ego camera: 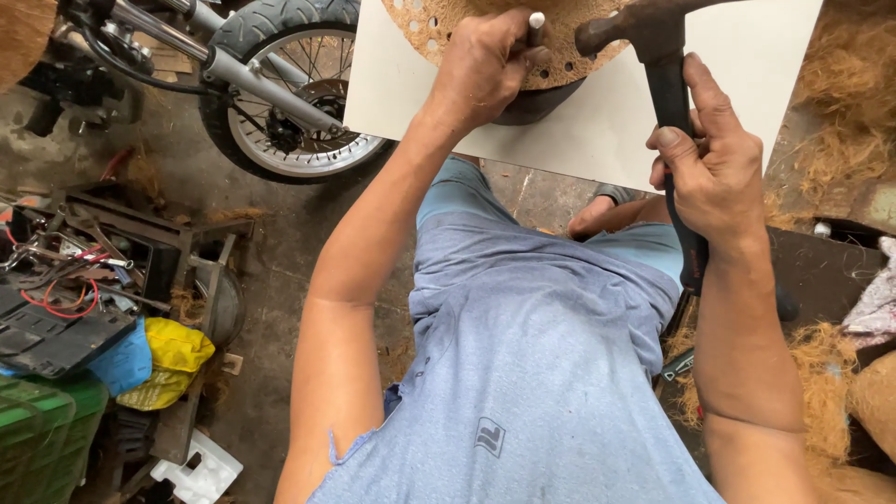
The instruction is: The person uses a hammer to drive small white pegs into pre-drilled holes along the brim of a straw hat. They briefly pick up a small wooden stick from the floor and then resume hammering the pegs into the hat.
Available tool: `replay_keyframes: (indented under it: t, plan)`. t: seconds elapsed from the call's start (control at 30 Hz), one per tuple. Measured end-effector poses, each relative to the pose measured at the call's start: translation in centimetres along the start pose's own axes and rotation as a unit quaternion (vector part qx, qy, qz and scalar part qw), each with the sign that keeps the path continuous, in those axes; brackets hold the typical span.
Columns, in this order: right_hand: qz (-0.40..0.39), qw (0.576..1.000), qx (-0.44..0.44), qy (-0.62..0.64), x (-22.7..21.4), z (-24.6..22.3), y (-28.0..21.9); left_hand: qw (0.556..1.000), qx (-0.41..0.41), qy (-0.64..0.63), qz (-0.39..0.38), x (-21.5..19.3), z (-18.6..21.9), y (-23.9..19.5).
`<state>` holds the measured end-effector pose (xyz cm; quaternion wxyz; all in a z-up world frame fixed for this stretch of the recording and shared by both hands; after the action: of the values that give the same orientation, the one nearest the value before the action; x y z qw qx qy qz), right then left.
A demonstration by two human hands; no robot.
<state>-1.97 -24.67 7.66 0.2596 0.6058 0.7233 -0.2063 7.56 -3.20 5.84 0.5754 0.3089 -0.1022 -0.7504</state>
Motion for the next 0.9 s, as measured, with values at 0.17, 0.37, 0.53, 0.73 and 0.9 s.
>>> replay_keyframes:
  t: [0.17, 0.37, 0.53, 0.73, 0.9]
  plan:
    - [0.004, 0.999, -0.039, -0.038, -1.4, -1.5, 0.0, 0.999, 0.03, 0.022, -0.013, 0.3, 0.8, 0.0]
    - [0.04, 0.951, -0.202, -0.229, -4.3, -5.2, -1.0, 0.996, 0.029, 0.083, 0.001, 0.7, 0.3, -0.7]
    - [0.062, 0.976, -0.114, -0.177, -6.8, -7.6, -2.2, 0.995, 0.03, 0.096, 0.006, 0.6, 0.6, -0.8]
    - [-0.007, 0.808, -0.248, -0.534, -0.3, -7.3, 2.1, 0.994, 0.025, 0.109, 0.003, 1.1, -0.6, -0.9]
    - [-0.014, 0.874, -0.223, -0.432, -2.7, -10.1, 2.0, 0.998, -0.048, 0.011, 0.044, -0.5, -1.6, -1.0]
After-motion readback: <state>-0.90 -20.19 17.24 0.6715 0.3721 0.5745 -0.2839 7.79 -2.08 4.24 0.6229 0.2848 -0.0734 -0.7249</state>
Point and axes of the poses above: each hand's wrist, its own y-axis towards the middle knuckle, its own x-axis out of the palm, z = x × y, the point moved 10 cm from there along y, towards the middle knuckle, and after that the axes turned 10 degrees about -y, right-handed, at the moved point
